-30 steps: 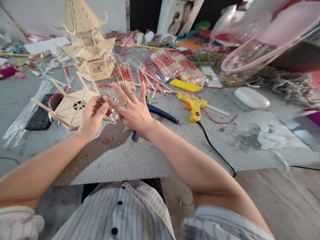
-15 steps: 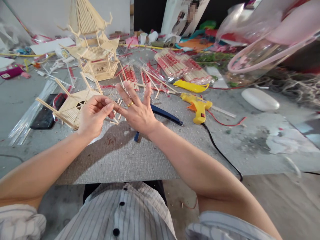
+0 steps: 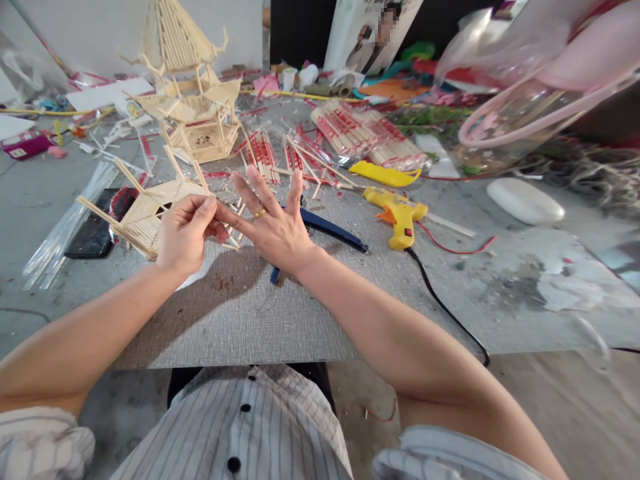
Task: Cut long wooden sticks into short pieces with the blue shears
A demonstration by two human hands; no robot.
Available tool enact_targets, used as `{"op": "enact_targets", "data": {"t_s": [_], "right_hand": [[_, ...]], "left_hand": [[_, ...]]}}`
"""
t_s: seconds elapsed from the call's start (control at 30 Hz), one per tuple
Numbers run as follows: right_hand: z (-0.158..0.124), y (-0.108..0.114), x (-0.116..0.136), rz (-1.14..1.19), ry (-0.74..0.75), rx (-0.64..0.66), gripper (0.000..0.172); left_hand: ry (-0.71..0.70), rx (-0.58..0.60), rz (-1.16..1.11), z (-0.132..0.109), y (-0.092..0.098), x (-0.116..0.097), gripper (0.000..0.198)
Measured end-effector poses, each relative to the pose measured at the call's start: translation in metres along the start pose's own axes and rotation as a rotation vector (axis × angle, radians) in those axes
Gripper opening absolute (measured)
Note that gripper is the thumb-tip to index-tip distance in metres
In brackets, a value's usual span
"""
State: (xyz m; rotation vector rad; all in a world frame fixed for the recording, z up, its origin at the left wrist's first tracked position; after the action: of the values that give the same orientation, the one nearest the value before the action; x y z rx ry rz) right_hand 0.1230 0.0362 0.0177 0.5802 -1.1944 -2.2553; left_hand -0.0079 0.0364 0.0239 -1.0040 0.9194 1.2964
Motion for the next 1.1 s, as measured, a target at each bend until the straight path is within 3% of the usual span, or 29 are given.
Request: {"op": "enact_targets", "data": {"t_s": [0.3, 0.57, 0.7, 0.77, 0.87, 0.97, 1.1], "right_hand": [[0.001, -0.001, 0.000, 0.016, 0.011, -0.054, 0.064], [0.000, 0.003, 0.008, 0.017, 0.068, -0.104, 0.059], [0.003, 0.011, -0.002, 0.098, 0.088, -0.120, 0.047], [0.009, 0.017, -0.023, 0.161, -0.045, -0.150, 0.038], [0.019, 0.019, -0.070, 0.218, -0.382, -0.142, 0.032], [0.031, 0.006, -0.109, 0.210, -0.594, 0.061, 0.027], [0.044, -0.021, -0.139, 0.045, -0.702, 0.347, 0.025]], "left_hand": [[0.017, 0.022, 0.041, 0.000, -0.003, 0.002, 0.030], [-0.055, 0.004, 0.130, -0.002, -0.001, 0.000, 0.029], [-0.063, -0.024, 0.134, -0.003, 0.002, -0.003, 0.037], [-0.052, -0.003, 0.128, -0.005, 0.001, -0.003, 0.038], [-0.063, 0.068, 0.200, -0.008, -0.003, -0.002, 0.036], [-0.107, 0.149, 0.359, -0.011, -0.007, 0.000, 0.030], [-0.304, 0.256, 0.606, -0.014, -0.012, 0.000, 0.017]]}}
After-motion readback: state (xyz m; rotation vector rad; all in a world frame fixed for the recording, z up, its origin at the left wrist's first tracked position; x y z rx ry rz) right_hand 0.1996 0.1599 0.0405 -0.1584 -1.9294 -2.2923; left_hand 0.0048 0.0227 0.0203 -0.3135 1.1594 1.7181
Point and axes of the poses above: each hand's wrist, its own z-axis towards the middle knuckle, its own y-axis out of the back of the hand, x = y × z, the point moved 5 cm from there along z, towards the middle knuckle, and after that the axes turned 3 degrees about -z, right-handed, at the moved point
